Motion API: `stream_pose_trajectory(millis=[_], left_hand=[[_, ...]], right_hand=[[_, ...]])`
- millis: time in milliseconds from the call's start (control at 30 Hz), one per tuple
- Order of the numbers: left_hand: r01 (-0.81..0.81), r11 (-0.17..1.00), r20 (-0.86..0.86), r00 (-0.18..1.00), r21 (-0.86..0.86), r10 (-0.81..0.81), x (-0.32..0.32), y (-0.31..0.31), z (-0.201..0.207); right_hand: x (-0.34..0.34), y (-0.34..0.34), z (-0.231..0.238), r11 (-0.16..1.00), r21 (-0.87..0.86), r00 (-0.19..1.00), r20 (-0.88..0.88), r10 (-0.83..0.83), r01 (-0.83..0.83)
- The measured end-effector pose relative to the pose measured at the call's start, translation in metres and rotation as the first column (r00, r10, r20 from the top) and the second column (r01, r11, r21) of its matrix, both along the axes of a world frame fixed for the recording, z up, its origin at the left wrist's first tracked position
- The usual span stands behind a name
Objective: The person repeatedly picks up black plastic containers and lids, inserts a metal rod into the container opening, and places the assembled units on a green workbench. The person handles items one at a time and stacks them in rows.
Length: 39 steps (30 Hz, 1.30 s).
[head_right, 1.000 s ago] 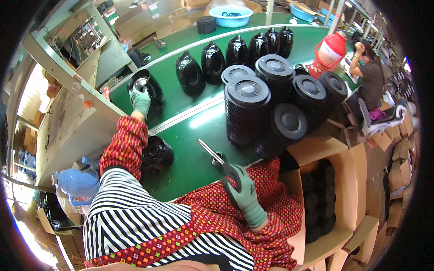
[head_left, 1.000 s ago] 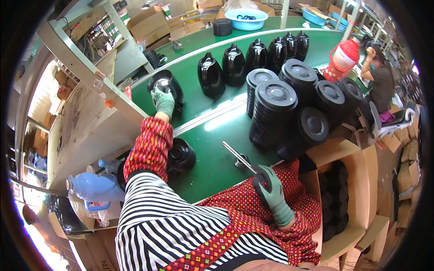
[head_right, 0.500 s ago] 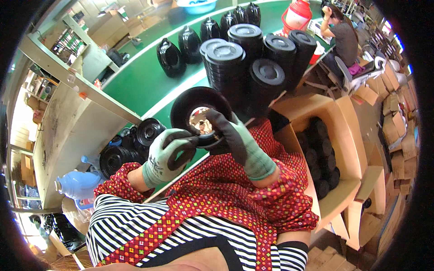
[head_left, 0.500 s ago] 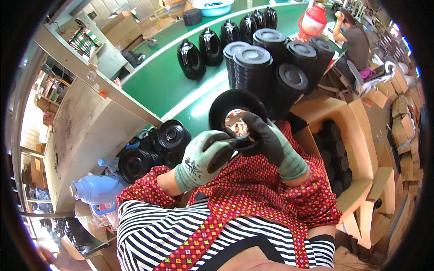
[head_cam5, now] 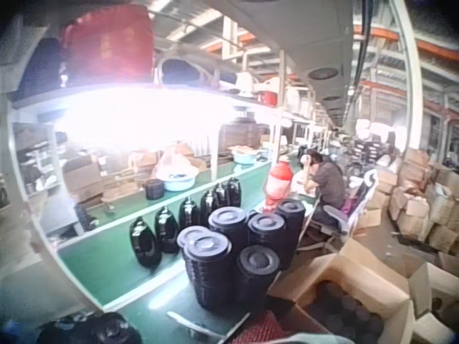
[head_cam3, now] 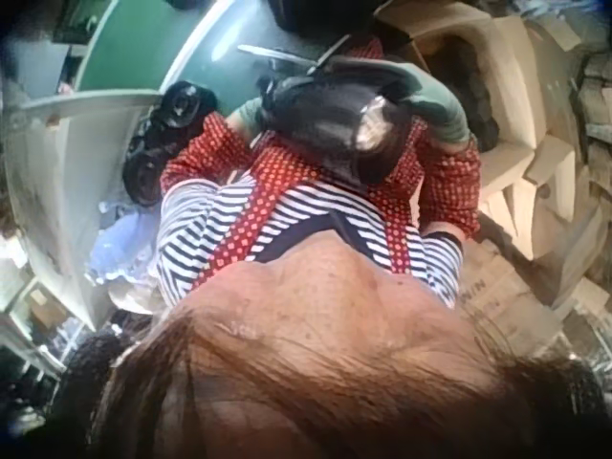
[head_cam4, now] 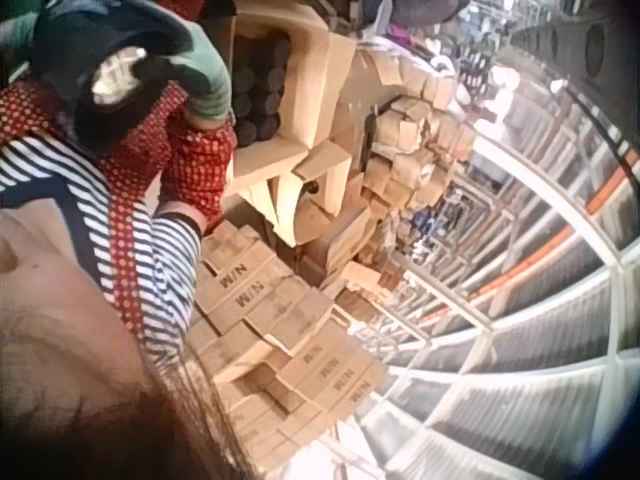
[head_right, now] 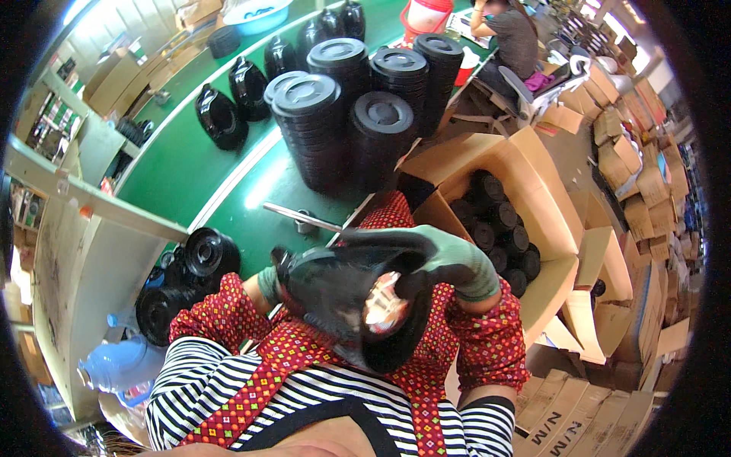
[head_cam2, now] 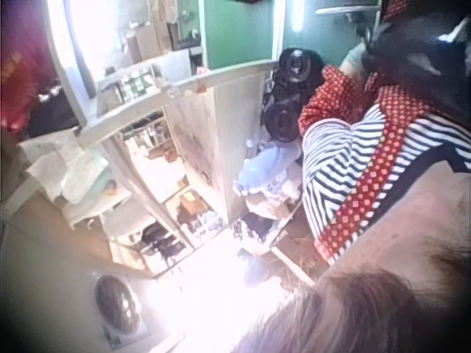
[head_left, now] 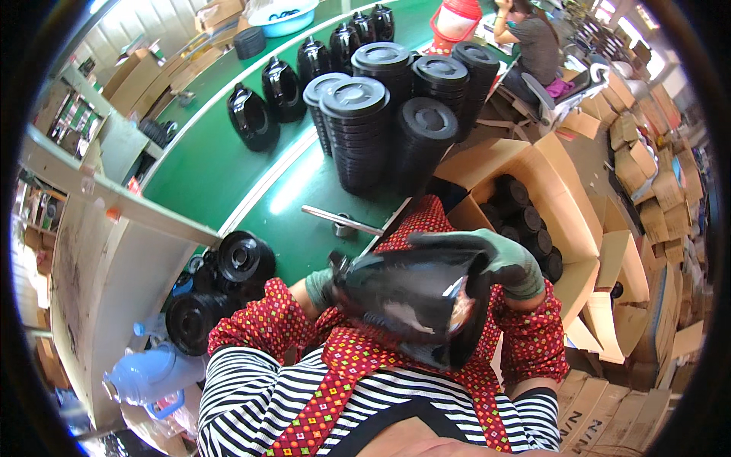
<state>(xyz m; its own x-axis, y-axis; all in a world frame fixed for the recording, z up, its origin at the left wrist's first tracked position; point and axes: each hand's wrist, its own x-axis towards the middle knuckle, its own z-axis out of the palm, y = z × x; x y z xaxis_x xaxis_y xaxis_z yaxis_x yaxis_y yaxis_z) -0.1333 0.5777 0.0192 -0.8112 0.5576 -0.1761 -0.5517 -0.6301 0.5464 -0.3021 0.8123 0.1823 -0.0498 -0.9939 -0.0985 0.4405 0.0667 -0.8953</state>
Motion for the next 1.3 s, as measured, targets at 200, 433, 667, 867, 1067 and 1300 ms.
stream_pose_trajectory(millis=[200, 433, 667, 867, 1067, 1300], left_hand=[[-0.316, 0.824, -0.555, 0.832, -0.47, 0.002, -0.018, 0.008, 0.02], [-0.765, 0.405, -0.76, 0.613, -0.501, 0.217, -0.001, -0.027, 0.03], [-0.765, 0.465, -0.49, 0.643, -0.446, 0.589, 0.008, -0.052, -0.009], [-0.72, 0.601, -0.31, 0.692, -0.346, 0.652, 0.008, -0.047, -0.029], [-0.526, 0.823, -0.223, 0.847, -0.215, 0.483, -0.014, -0.023, -0.029], [-0.357, 0.92, -0.234, 0.92, -0.164, 0.315, -0.038, 0.01, -0.027]], right_hand=[[-0.022, -0.052, 0.001, 0.977, 0.12, 0.841, -0.496, 0.215, -0.178], [-0.081, -0.102, -0.02, 0.922, -0.292, 0.244, -0.903, -0.354, 0.254], [-0.14, -0.143, -0.073, 0.618, -0.098, -0.24, -0.959, 0.151, 0.78], [-0.118, -0.115, -0.057, 0.607, -0.312, -0.357, -0.933, -0.05, 0.73], [-0.02, -0.032, -0.031, 0.793, -0.472, -0.06, -0.87, -0.489, 0.384], [0.03, 0.03, -0.046, 0.785, -0.364, 0.03, -0.9, -0.436, 0.501]])
